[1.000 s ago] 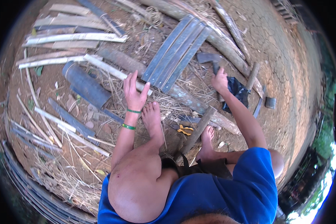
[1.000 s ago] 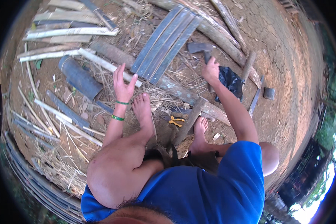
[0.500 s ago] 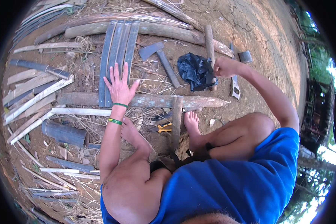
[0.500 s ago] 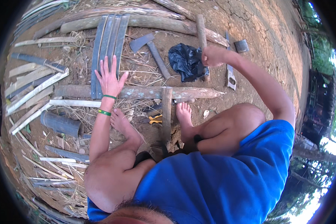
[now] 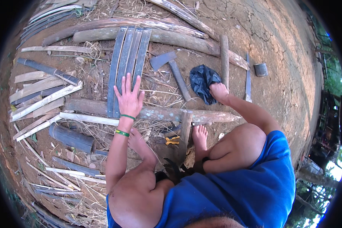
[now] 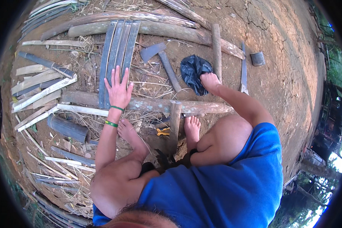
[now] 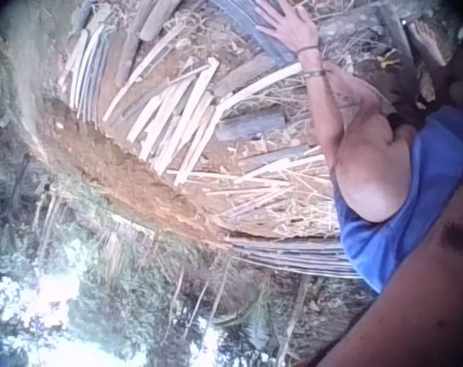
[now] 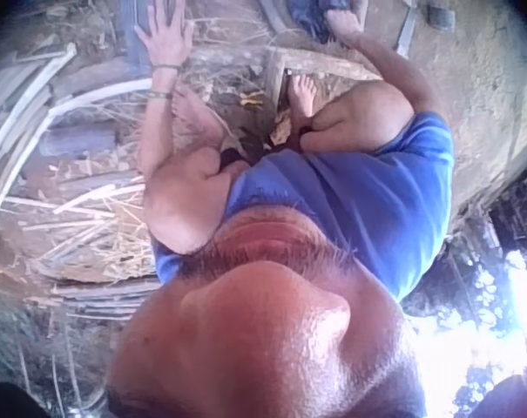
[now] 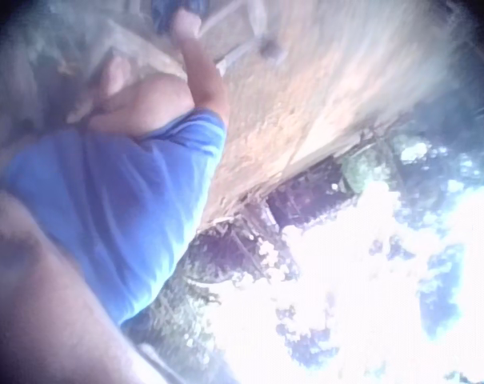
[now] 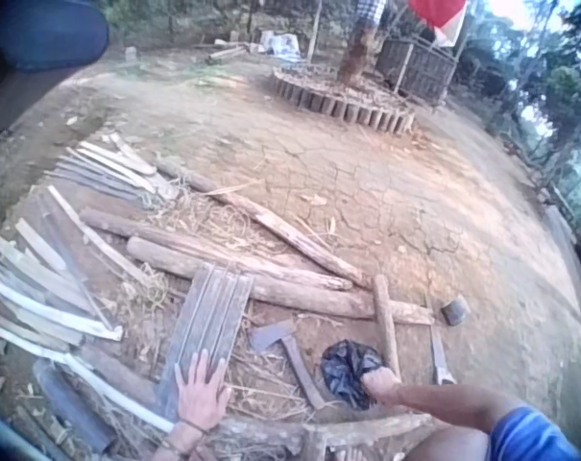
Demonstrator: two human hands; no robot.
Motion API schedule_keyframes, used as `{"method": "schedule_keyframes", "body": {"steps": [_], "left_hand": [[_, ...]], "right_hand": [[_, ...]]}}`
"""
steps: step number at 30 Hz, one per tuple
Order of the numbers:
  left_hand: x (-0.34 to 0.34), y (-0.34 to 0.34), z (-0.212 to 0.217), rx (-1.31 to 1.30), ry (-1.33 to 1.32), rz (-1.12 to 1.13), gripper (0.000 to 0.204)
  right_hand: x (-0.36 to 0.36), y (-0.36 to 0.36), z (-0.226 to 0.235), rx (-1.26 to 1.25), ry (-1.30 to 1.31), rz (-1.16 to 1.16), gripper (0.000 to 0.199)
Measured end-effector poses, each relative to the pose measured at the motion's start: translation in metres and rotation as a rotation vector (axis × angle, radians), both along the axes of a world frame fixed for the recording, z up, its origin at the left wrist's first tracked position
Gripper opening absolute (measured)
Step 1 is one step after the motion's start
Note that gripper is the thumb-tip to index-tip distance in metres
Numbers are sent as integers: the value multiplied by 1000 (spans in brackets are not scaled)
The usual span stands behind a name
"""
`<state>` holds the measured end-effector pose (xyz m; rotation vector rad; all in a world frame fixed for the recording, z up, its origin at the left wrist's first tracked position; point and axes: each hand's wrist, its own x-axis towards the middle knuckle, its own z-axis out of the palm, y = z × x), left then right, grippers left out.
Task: The person sits on the ground and assembles a wooden frame using planks and nails. They use a hammer to drive nails into the wood and a saw to cut a piece of wood to size.
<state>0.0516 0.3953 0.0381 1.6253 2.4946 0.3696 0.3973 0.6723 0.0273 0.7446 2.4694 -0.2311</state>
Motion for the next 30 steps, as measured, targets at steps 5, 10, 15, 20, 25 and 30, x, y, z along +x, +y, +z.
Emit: {"method": "schedule_keyframes", "body": {"steps": [5,10,15,20,25,30], "left_hand": [[-2,3,10,37,-98,-5,71],[-30,25,21,58,-133,-67,70],[-58,87,37,90,-97,-302,75],[-78,129,15,45,-19,-380,79],[-82,132,1,37,-49,-358,79],[-83,141,-3,152,-83,-345,66]], "right_hand": [[19,3,-2,-80,90,10,18],[21,-6,-3,-78,112,-66,14],[21,2,-1,-53,-94,187,18],[21,9,2,-31,-158,266,21],[-10,14,48,-187,-57,12,6],[-130,38,153,-601,225,-222,12]]}}
